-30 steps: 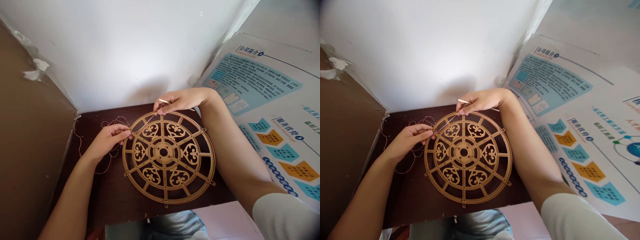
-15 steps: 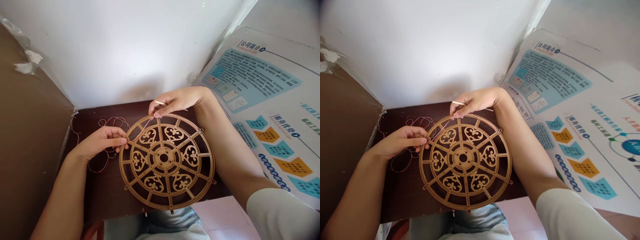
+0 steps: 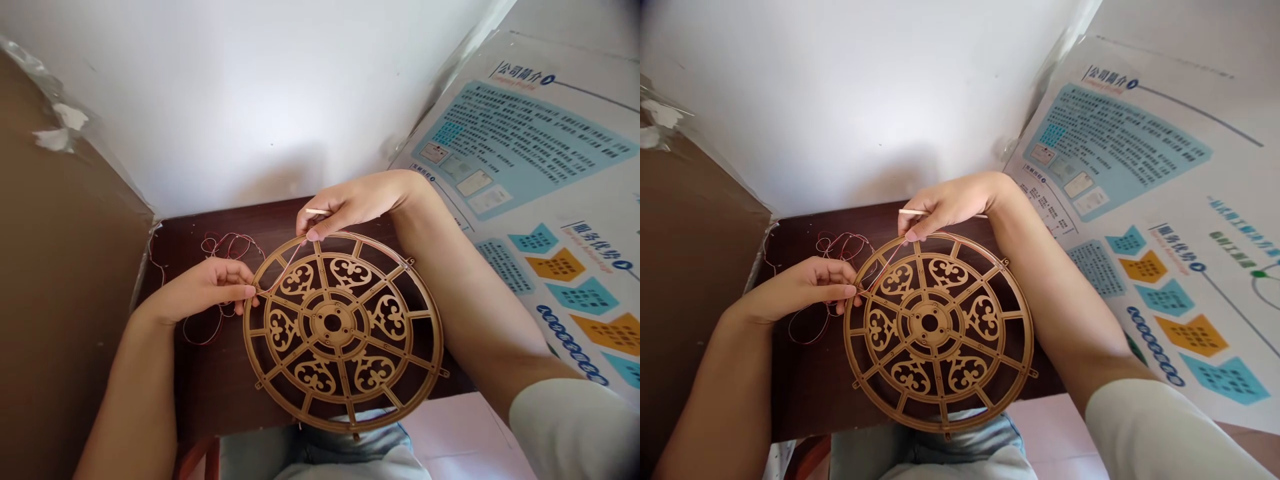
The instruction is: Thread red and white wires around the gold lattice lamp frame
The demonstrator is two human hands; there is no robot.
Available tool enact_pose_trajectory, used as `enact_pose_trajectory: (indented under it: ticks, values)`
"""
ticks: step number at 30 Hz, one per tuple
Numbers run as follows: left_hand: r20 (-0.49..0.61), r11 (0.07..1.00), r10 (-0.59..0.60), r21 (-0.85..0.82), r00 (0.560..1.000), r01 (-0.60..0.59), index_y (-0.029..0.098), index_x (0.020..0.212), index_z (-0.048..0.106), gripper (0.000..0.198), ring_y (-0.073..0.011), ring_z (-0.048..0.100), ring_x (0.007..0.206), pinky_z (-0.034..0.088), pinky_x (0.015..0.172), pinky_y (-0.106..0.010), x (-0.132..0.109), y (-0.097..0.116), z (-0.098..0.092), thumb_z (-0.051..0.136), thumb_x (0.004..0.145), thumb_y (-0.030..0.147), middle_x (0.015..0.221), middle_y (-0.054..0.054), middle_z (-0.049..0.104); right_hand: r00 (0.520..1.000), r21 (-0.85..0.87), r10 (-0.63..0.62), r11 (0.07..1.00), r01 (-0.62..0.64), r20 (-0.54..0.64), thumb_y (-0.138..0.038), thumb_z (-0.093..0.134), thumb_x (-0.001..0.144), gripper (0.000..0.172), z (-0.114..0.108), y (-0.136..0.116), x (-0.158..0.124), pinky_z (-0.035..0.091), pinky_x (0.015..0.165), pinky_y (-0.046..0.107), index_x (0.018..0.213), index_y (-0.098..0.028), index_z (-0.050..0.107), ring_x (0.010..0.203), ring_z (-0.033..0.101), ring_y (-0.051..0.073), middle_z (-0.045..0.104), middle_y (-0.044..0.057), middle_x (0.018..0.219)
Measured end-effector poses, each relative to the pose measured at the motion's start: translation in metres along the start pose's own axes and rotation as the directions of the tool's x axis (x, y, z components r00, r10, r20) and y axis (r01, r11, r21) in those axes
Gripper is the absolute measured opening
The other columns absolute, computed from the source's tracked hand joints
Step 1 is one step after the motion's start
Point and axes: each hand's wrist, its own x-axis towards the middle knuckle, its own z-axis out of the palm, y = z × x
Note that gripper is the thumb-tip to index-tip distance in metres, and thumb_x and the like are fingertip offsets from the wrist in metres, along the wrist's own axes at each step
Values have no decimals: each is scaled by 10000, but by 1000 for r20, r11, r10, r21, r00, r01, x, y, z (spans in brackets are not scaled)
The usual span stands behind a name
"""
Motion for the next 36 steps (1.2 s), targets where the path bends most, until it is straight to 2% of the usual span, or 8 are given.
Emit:
enact_pose_trajectory:
  ticks: [6, 12, 15, 18, 22, 27, 36]
  values:
    - [44, 1000, 6, 23, 999, -7, 209, 946, 790, 347, -173, 698, 707, 559, 678, -290, 3, 0, 3, 762, 985, 553, 908, -86, 822, 1000, 20, -32, 999, 32, 0, -611, 705, 1026, 471, -2, 6, 1, 498, 929, 325, 1189, -173, 764, 992, 639, 185, 746, 40, 1081]
    - [-57, 998, 66, -7, 996, -67, 197, 942, 717, 383, -135, 615, 732, 533, 707, -263, 3, 3, 7, 721, 1027, 570, 875, -26, 753, 1000, 39, -20, 999, 20, -18, -729, 707, 990, 617, -7, 30, 2, 481, 880, 319, 1259, -176, 757, 973, 625, 179, 746, 56, 1125]
    - [-146, 997, 75, 20, 986, -73, 195, 934, 722, 395, -125, 599, 760, 518, 738, -248, 3, 4, 9, 706, 1039, 575, 869, -8, 733, 999, 19, 24, 1000, -24, -35, -743, 709, 978, 616, -8, 39, 4, 475, 857, 319, 1232, -185, 762, 970, 628, 181, 748, 54, 1129]
    - [-184, 996, 89, 36, 979, -84, 194, 969, 763, 387, -124, 601, 754, 514, 731, -246, 2, 5, 9, 689, 1046, 566, 872, -13, 746, 998, 36, 46, 998, -45, -34, -745, 731, 956, 613, -7, 43, 5, 472, 837, 321, 1208, -188, 758, 954, 628, 183, 743, 49, 1100]
    - [-173, 997, 78, 18, 982, -77, 181, 1048, 781, 355, -127, 634, 687, 518, 664, -247, 3, 5, 9, 698, 1030, 525, 855, -32, 789, 999, 29, 51, 998, -51, -18, -731, 736, 954, 607, -8, 43, 6, 468, 860, 332, 1206, -178, 754, 967, 625, 189, 740, 50, 1101]
    - [-120, 998, 48, 43, 992, -43, 155, 1046, 775, 305, -125, 675, 598, 476, 577, -238, 5, 3, 9, 701, 994, 446, 859, -60, 827, 998, 11, 70, 997, -70, 0, -726, 733, 943, 599, -6, 38, 9, 466, 880, 344, 1179, -176, 756, 976, 633, 198, 746, 47, 1093]
    - [-158, 997, -7, 69, 987, 18, 168, 922, 750, 158, -109, 678, 567, 491, 599, -230, 15, -1, 15, 686, 890, 309, 794, -19, 806, 993, -18, 122, 992, -122, 1, -688, 735, 925, 560, -2, 30, 11, 477, 904, 358, 1150, -175, 756, 1021, 661, 222, 768, 52, 1112]
